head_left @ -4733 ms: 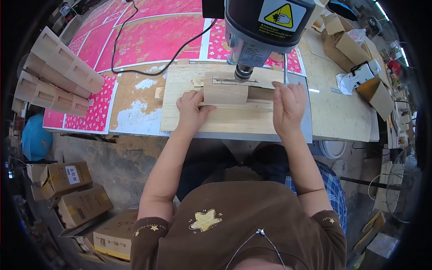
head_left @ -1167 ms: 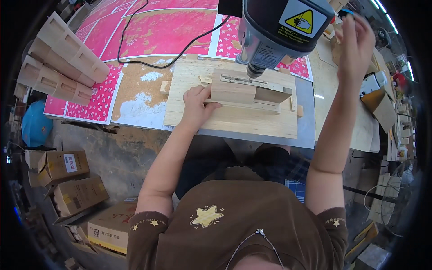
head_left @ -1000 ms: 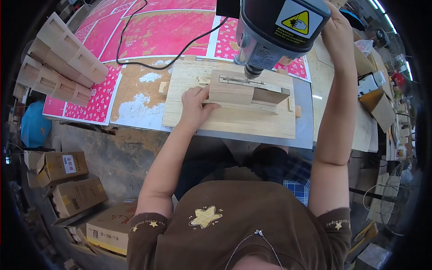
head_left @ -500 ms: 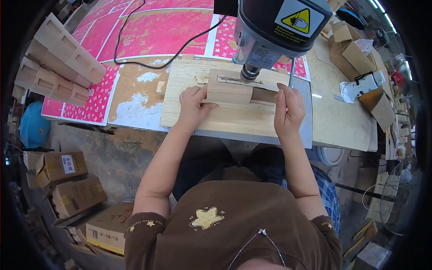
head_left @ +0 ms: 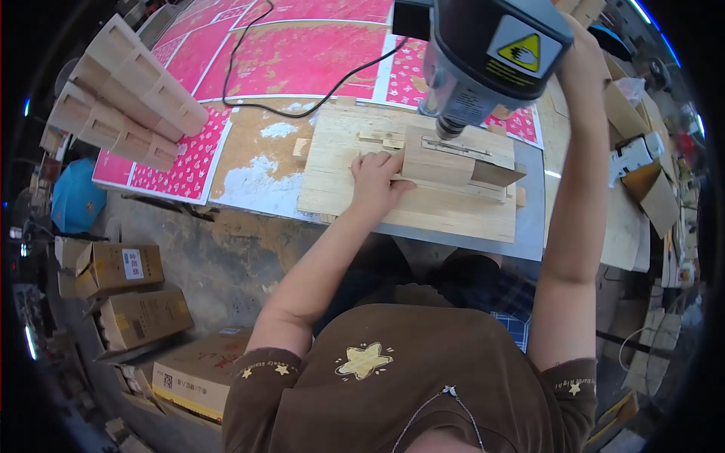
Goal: Drilling holes into wooden cylindrical components using a drill press.
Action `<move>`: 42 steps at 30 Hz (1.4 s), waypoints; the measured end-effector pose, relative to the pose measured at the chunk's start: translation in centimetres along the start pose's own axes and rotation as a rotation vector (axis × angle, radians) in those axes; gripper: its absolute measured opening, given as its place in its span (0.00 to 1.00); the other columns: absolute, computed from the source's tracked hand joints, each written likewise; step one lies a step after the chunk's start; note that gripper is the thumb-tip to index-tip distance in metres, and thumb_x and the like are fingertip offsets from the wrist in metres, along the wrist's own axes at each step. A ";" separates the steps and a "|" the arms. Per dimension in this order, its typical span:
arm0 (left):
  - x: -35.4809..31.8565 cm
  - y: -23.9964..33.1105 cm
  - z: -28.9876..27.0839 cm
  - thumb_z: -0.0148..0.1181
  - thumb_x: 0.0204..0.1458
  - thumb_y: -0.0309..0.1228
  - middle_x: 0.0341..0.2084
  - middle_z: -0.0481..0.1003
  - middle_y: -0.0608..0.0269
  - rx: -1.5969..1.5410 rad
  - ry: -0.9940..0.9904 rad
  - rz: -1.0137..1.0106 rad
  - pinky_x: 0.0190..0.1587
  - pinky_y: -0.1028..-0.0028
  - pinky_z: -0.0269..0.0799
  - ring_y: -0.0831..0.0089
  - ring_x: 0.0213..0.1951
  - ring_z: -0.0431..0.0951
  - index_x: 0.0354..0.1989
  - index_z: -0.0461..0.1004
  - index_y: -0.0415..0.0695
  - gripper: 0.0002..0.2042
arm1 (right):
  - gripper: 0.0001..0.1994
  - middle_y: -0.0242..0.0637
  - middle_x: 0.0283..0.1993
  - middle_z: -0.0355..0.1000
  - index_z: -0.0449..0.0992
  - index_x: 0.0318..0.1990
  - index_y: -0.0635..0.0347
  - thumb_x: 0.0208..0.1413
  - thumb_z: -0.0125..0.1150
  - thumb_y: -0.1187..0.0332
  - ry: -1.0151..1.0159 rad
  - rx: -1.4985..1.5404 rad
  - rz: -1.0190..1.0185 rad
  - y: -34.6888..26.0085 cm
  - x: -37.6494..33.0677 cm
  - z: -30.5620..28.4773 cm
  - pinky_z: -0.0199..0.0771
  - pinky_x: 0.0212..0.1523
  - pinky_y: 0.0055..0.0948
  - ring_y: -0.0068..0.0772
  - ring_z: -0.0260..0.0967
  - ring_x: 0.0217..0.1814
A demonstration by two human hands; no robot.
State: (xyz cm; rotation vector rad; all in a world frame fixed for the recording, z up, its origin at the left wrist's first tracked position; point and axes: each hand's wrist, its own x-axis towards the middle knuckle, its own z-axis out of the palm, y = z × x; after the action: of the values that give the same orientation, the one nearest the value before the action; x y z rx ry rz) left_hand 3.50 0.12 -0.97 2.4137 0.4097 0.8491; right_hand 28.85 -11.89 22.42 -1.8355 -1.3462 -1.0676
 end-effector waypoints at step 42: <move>0.3 -1.6 -1.3 0.73 0.28 0.36 0.30 0.70 0.68 -0.175 -0.056 -0.040 0.50 0.65 0.51 0.70 0.37 0.70 0.36 0.76 0.43 0.22 | 0.16 0.44 0.38 0.69 0.70 0.48 0.59 0.54 0.56 0.62 -0.503 0.344 0.498 -6.7 -13.7 0.0 0.65 0.46 0.34 0.44 0.67 0.42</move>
State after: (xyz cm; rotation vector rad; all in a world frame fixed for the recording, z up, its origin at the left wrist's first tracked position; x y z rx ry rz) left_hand 2.70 2.01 -0.89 2.2551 0.3466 0.7650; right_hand 20.34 -16.20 10.51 -2.0795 -1.1394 -0.1091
